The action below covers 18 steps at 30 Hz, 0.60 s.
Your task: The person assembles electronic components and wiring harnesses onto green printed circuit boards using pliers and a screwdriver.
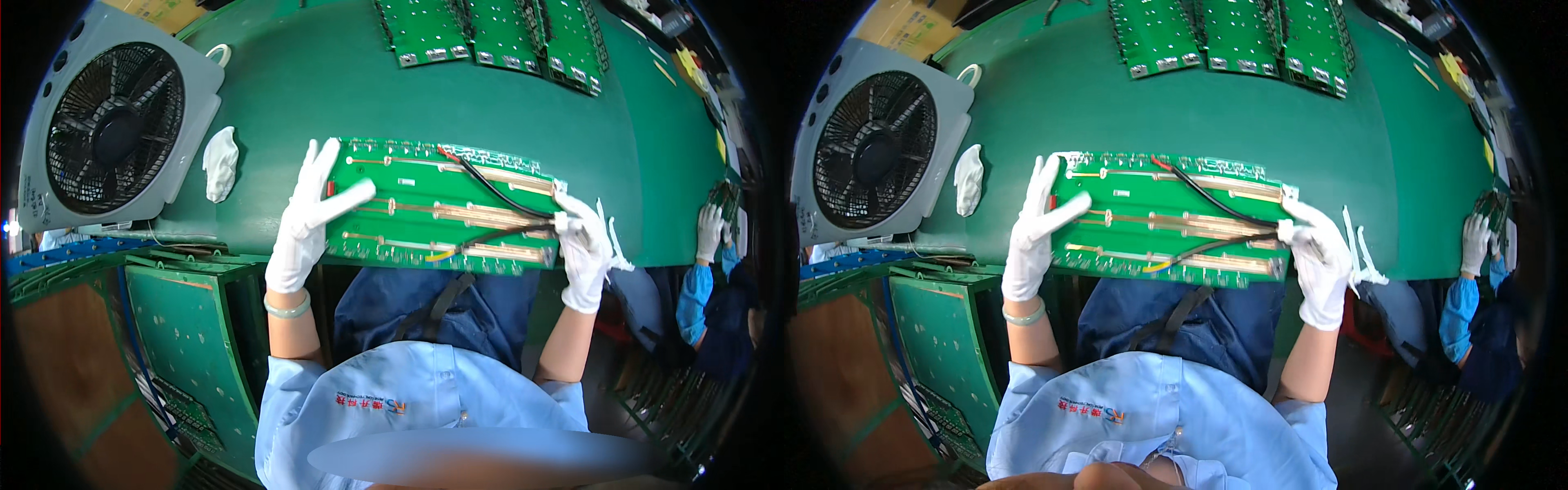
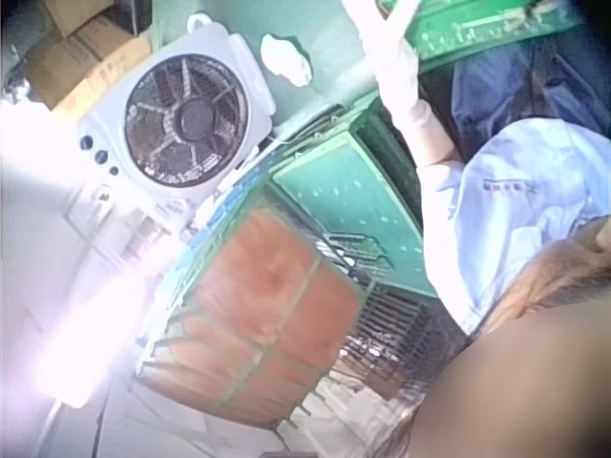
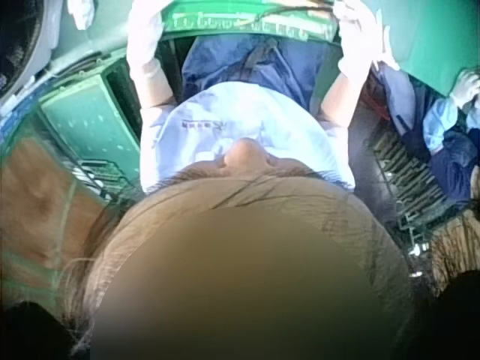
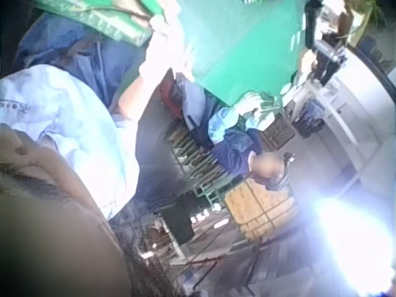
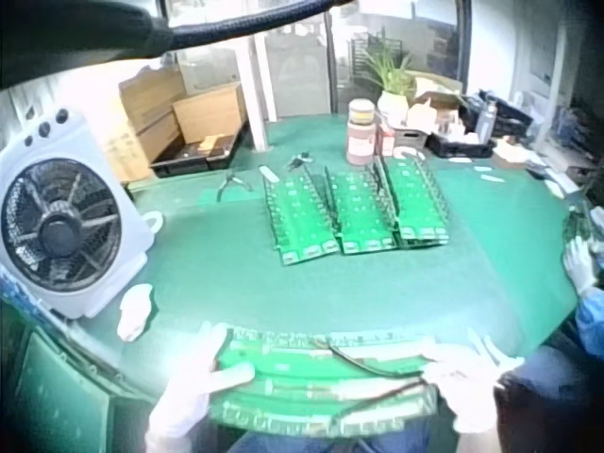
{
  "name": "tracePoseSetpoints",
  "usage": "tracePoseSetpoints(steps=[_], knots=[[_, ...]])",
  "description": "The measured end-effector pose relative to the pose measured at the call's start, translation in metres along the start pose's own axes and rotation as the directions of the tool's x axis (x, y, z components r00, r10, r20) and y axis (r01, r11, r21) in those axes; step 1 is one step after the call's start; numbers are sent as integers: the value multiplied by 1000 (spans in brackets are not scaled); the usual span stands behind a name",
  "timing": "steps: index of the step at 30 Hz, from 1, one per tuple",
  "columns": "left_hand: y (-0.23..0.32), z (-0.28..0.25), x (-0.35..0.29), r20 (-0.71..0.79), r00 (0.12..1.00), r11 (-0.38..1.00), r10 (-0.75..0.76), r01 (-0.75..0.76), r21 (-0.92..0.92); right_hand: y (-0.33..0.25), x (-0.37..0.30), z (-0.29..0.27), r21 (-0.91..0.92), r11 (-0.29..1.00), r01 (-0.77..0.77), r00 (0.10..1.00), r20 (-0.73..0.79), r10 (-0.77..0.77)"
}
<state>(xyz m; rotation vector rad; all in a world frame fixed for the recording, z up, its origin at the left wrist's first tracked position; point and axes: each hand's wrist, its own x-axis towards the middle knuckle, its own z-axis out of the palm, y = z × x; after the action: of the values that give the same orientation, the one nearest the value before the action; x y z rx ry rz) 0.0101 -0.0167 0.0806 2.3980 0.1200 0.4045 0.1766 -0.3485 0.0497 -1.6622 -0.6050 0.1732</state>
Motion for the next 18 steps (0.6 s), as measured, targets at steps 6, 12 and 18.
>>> tracePoseSetpoints(steps=[6,12,18], knots=[[-14,22,-1,-209,958,980,-197,194,-35,5,6,2,-332,935,124,991,-9,-134],[-19,18,3,26,748,592,-664,546,-592,-6,1,12,31,798,-602,793,-94,602],[-20,37,-7,-99,799,490,-593,260,-832,11,-9,16,416,762,-496,813,-86,576]])
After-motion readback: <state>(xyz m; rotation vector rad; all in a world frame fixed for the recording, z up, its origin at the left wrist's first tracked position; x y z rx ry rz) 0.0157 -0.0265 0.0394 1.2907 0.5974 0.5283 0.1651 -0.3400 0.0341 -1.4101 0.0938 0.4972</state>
